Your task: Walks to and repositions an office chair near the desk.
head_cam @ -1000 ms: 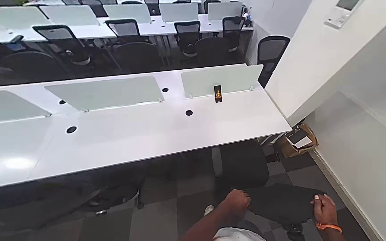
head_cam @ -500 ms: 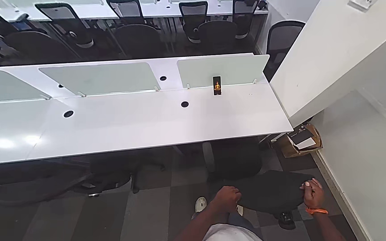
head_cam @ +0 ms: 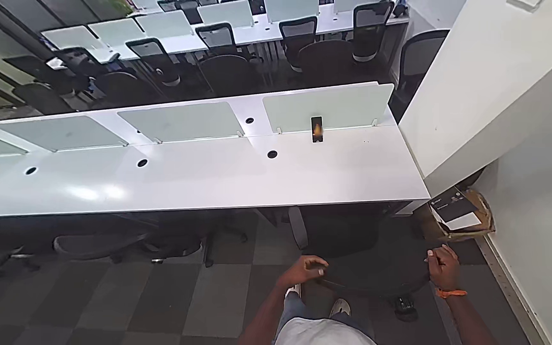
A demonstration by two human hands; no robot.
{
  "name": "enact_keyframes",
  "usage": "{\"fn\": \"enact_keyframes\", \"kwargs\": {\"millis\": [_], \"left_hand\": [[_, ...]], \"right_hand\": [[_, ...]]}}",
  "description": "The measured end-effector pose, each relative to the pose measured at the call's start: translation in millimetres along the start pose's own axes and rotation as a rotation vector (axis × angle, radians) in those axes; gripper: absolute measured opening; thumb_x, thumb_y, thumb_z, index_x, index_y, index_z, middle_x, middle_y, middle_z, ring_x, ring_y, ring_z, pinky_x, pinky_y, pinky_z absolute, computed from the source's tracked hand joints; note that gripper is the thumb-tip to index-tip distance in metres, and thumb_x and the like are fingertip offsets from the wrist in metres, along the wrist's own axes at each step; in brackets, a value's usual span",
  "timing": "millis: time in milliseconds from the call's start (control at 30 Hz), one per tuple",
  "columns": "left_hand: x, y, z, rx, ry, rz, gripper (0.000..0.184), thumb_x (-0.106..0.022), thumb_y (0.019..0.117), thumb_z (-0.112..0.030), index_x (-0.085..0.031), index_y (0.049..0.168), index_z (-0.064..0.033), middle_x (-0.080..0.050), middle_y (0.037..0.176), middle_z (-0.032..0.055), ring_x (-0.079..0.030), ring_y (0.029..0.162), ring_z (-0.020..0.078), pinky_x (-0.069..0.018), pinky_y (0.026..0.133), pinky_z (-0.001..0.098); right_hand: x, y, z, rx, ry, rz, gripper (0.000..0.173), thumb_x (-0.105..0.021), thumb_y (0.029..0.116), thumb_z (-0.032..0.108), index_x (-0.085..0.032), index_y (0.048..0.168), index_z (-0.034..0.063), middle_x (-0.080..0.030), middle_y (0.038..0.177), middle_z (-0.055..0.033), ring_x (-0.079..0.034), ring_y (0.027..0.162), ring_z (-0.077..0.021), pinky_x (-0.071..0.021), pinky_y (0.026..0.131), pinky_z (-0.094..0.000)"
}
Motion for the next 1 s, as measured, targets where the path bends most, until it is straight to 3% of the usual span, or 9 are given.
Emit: {"fn": "enact_keyframes", "kwargs": {"millis": [133, 233, 333, 400, 467, 533, 633, 800, 1000], "left_hand": [[53, -1, 64, 0.353, -0.130, -0.681, 0.023, -0.065, 0.0990, -0.009, -0.068, 0.115, 0.0062, -0.073, 0.108, 0.0188, -0.073, 0.094, 0.0241, -0.0599, 0.088, 0.0413], [94, 10, 130, 0.661, -0.461, -0.962, 0.032, -0.051, 0.1078, -0.016, -0.059, 0.127, 0.0079, -0.070, 0.114, 0.0220, -0.071, 0.095, 0.0254, -0.0577, 0.085, 0.0407], [117, 44, 200, 0.845, -0.635, -0.860, 0.039, -0.043, 0.1102, -0.025, -0.055, 0.134, 0.0038, -0.067, 0.120, 0.0218, -0.068, 0.098, 0.0281, -0.0566, 0.085, 0.0439], [124, 70, 238, 0.816, -0.410, -0.720, 0.035, -0.047, 0.1086, -0.017, -0.056, 0.136, 0.0023, -0.065, 0.125, 0.0214, -0.067, 0.105, 0.0270, -0.0552, 0.091, 0.0429], [135, 97, 253, 0.678, -0.060, -0.656, 0.047, -0.062, 0.0976, -0.009, -0.054, 0.142, 0.0024, -0.062, 0.136, 0.0253, -0.062, 0.126, 0.0343, -0.0490, 0.108, 0.0501], [132, 117, 263, 0.562, 0.075, -0.687, 0.052, -0.060, 0.0983, -0.019, -0.051, 0.145, 0.0038, -0.059, 0.140, 0.0258, -0.057, 0.133, 0.0338, -0.0442, 0.115, 0.0492], [129, 130, 262, 0.533, -0.062, -0.771, 0.043, -0.037, 0.1096, -0.017, -0.054, 0.139, 0.0086, -0.058, 0.141, 0.0275, -0.054, 0.136, 0.0332, -0.0408, 0.117, 0.0444], [143, 138, 242, 0.749, 0.036, -0.631, 0.042, -0.038, 0.1094, -0.016, -0.053, 0.142, 0.0069, -0.060, 0.136, 0.0298, -0.057, 0.130, 0.0409, -0.0435, 0.112, 0.0522], [120, 141, 262, 0.563, -0.189, -0.956, 0.062, -0.019, 0.1091, -0.032, -0.053, 0.142, 0.0072, -0.056, 0.145, 0.0261, -0.052, 0.139, 0.0326, -0.0379, 0.118, 0.0441]], "right_hand": [[6, 5, 3, -0.042, -0.020, 0.090, 0.054, -0.039, 0.1000, 0.039, -0.053, 0.063, 0.0022, -0.052, 0.061, -0.0114, -0.062, 0.069, -0.0254, -0.0354, 0.113, -0.0496], [12, 15, 23, -0.233, 0.033, 0.154, 0.056, -0.037, 0.1021, 0.035, -0.060, 0.071, -0.0056, -0.056, 0.063, -0.0116, -0.062, 0.069, -0.0198, -0.0366, 0.114, -0.0450], [10, 27, 24, -0.330, -0.111, 0.177, 0.056, -0.030, 0.1060, 0.032, -0.062, 0.076, -0.0023, -0.060, 0.068, -0.0104, -0.063, 0.073, -0.0192, -0.0447, 0.104, -0.0424], [8, 36, 25, -0.279, -0.272, 0.253, 0.047, -0.039, 0.1031, 0.027, -0.071, 0.092, -0.0057, -0.070, 0.101, -0.0228, -0.066, 0.100, -0.0329, -0.0461, 0.103, -0.0500], [4, 48, 25, -0.309, -0.370, 0.389, 0.040, -0.052, 0.0963, 0.023, -0.065, 0.115, -0.0100, -0.051, 0.144, -0.0346, -0.046, 0.138, -0.0490, -0.0310, 0.118, -0.0586], [2, 57, 28, -0.430, -0.440, 0.464, 0.061, -0.064, 0.0900, 0.020, -0.049, 0.139, -0.0128, -0.028, 0.158, -0.0390, -0.026, 0.149, -0.0520, -0.0207, 0.124, -0.0577], [-3, 67, 34, -0.564, -0.544, 0.515, 0.080, -0.070, 0.0850, 0.017, -0.035, 0.149, -0.0134, -0.026, 0.158, -0.0395, -0.027, 0.151, -0.0459, -0.0227, 0.126, -0.0468], [-14, 72, 48, -0.641, -0.674, 0.568, 0.073, -0.071, 0.0855, 0.014, -0.040, 0.147, -0.0120, -0.036, 0.154, -0.0378, -0.035, 0.148, -0.0433, -0.0276, 0.124, -0.0451], [-26, 76, 56, -0.771, -0.747, 0.550, 0.076, -0.072, 0.0871, 0.015, -0.038, 0.151, -0.0060, -0.037, 0.154, -0.0354, -0.039, 0.146, -0.0414, -0.0319, 0.122, -0.0464]]}}
Point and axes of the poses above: each hand's wrist, its own y-axis towards the middle knuckle, its own x-axis out of the back of the hand, z = x × y, the point moved 1 cm from there along y, towards the middle knuckle
